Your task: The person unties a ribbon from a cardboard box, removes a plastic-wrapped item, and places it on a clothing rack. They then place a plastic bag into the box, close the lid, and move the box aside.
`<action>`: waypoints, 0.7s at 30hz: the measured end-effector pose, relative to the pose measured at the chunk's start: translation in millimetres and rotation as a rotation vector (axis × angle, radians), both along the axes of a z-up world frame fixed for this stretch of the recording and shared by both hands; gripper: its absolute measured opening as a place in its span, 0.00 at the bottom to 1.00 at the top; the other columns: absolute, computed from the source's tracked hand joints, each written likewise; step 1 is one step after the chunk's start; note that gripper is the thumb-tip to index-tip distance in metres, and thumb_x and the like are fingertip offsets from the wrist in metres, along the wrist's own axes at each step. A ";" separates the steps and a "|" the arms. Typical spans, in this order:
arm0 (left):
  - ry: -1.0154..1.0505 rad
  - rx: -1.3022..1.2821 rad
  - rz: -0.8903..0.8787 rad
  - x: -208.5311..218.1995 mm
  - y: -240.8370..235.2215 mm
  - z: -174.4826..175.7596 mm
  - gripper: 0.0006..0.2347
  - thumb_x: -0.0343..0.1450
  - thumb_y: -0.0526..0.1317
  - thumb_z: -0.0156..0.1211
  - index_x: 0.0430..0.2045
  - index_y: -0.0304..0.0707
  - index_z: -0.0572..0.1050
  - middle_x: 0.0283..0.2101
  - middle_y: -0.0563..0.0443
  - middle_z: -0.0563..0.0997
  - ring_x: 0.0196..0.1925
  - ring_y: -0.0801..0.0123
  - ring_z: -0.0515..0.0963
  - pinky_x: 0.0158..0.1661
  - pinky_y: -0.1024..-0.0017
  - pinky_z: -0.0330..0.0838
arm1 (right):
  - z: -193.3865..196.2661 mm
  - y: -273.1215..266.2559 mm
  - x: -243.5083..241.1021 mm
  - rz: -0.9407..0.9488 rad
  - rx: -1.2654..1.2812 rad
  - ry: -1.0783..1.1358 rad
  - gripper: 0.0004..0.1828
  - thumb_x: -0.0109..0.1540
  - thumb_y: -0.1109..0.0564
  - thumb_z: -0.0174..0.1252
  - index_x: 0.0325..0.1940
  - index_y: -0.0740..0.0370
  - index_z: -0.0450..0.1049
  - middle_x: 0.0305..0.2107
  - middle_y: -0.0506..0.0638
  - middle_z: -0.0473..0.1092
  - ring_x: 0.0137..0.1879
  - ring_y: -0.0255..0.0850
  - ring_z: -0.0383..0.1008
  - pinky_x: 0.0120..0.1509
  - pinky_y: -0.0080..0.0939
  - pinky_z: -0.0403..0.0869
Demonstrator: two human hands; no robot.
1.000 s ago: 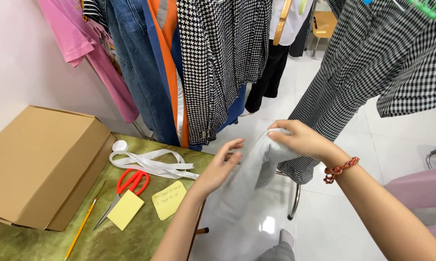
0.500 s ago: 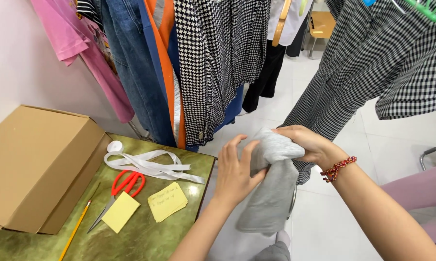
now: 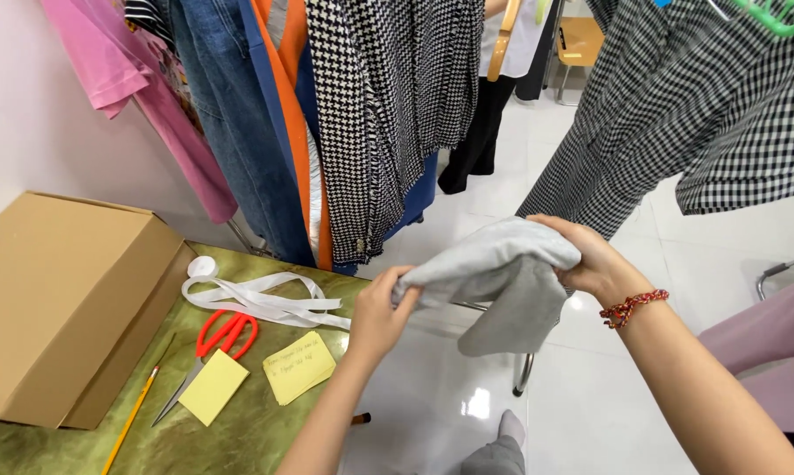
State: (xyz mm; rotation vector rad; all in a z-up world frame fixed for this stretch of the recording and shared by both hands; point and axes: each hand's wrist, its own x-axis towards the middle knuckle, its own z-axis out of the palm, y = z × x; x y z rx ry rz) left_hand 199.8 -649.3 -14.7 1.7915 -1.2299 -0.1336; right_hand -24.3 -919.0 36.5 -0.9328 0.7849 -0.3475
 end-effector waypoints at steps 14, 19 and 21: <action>1.392 -0.057 -0.150 -8.5 -49.0 5.3 0.18 0.74 0.43 0.68 0.50 0.23 0.80 0.46 0.38 0.88 0.45 0.61 0.89 0.45 0.64 0.82 | 7.2 98.7 4.9 0.190 -1.314 0.096 0.42 0.56 0.61 0.73 0.73 0.45 0.70 0.78 0.53 0.52 0.84 0.66 0.41 0.82 0.71 0.43; 1.280 0.150 -0.160 -3.2 -31.8 11.0 0.21 0.74 0.49 0.67 0.53 0.27 0.80 0.51 0.36 0.86 0.53 0.57 0.86 0.51 0.59 0.81 | 18.3 73.1 5.9 0.151 -1.189 0.210 0.15 0.66 0.57 0.63 0.55 0.48 0.84 0.47 0.46 0.82 0.59 0.45 0.76 0.73 0.64 0.59; 1.210 0.227 -0.149 -3.5 -21.5 29.9 0.25 0.75 0.53 0.66 0.57 0.28 0.80 0.56 0.36 0.85 0.59 0.57 0.84 0.57 0.57 0.78 | 42.8 76.7 8.8 0.173 -1.087 0.221 0.10 0.65 0.57 0.64 0.49 0.52 0.87 0.35 0.48 0.85 0.47 0.37 0.81 0.63 0.53 0.75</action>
